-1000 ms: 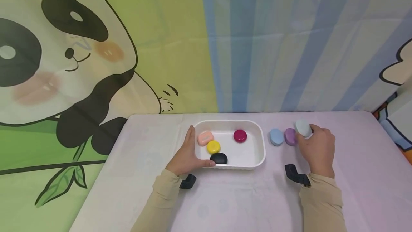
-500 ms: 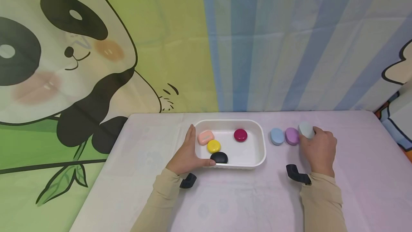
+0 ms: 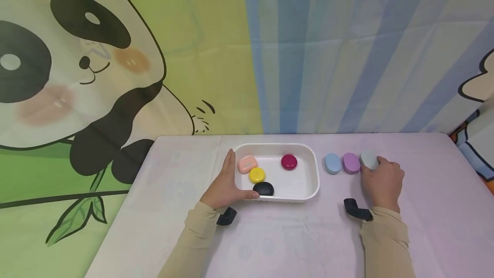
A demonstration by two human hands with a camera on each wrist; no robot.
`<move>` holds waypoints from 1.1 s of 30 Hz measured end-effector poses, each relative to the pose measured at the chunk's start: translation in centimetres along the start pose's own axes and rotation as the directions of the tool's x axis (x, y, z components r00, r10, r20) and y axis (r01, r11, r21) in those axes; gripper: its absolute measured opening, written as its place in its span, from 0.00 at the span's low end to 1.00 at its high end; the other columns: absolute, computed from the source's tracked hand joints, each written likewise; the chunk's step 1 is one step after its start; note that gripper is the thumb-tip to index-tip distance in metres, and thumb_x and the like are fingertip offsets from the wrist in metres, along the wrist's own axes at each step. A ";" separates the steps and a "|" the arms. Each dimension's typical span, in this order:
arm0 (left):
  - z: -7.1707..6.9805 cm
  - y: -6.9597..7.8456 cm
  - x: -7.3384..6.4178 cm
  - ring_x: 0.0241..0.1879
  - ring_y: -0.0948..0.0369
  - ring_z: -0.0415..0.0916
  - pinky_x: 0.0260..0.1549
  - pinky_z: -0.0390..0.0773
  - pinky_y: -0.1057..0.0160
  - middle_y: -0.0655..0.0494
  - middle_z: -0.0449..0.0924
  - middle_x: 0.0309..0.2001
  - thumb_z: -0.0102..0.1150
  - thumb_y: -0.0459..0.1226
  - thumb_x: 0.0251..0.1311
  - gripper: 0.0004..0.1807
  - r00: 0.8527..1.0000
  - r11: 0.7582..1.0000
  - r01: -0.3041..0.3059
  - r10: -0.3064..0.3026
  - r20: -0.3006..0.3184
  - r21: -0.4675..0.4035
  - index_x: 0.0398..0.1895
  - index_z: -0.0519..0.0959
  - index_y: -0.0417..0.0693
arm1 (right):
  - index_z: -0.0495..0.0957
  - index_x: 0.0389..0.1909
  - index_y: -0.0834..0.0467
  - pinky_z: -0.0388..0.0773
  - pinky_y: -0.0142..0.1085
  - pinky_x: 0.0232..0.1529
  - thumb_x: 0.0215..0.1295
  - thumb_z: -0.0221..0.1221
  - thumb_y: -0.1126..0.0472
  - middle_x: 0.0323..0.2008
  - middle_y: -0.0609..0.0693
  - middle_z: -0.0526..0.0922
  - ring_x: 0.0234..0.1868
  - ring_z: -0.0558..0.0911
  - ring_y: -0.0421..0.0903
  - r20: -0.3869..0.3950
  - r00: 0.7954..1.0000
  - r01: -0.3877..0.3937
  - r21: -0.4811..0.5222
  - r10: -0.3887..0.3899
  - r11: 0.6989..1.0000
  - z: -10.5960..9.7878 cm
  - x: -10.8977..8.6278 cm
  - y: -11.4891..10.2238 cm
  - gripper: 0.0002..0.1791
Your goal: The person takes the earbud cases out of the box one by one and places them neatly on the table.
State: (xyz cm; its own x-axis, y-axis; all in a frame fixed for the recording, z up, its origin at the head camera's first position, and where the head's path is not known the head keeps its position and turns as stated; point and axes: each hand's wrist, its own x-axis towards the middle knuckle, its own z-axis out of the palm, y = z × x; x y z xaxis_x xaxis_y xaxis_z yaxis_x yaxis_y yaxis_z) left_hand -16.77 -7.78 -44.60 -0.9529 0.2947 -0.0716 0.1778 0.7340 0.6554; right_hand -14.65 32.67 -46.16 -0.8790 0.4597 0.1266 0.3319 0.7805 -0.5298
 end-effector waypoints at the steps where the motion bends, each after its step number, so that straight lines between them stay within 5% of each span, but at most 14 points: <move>1: 0.0 0.0 0.0 0.69 0.55 0.49 0.59 0.65 0.57 0.59 0.22 0.73 0.70 0.67 0.24 0.78 1.000 1.000 -0.001 0.001 -0.001 -0.001 0.73 0.30 0.49 | 0.68 0.52 0.80 0.60 0.61 0.49 0.59 0.57 0.57 0.45 0.79 0.71 0.47 0.68 0.75 -0.004 1.000 0.002 -0.002 -0.002 1.000 0.2 0.0 0.1 0.31; 33: 0.0 -0.1 0.3 0.69 0.54 0.50 0.59 0.65 0.57 0.59 0.22 0.73 0.71 0.67 0.23 0.79 1.000 1.000 -0.003 0.003 -0.003 0.001 0.73 0.30 0.49 | 0.65 0.54 0.81 0.62 0.62 0.48 0.59 0.58 0.53 0.46 0.79 0.71 0.47 0.68 0.75 0.064 0.998 -0.022 -0.022 0.023 1.000 -0.4 0.1 0.1 0.35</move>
State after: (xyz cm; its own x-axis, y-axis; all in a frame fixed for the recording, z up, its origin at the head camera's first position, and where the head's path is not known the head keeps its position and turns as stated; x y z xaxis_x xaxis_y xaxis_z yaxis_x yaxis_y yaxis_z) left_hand -17.03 -7.77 -44.66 -0.9530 0.2952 -0.0678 0.1808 0.7340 0.6546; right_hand -14.58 32.93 -45.89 -0.8913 0.4494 0.0604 0.3582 0.7795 -0.5139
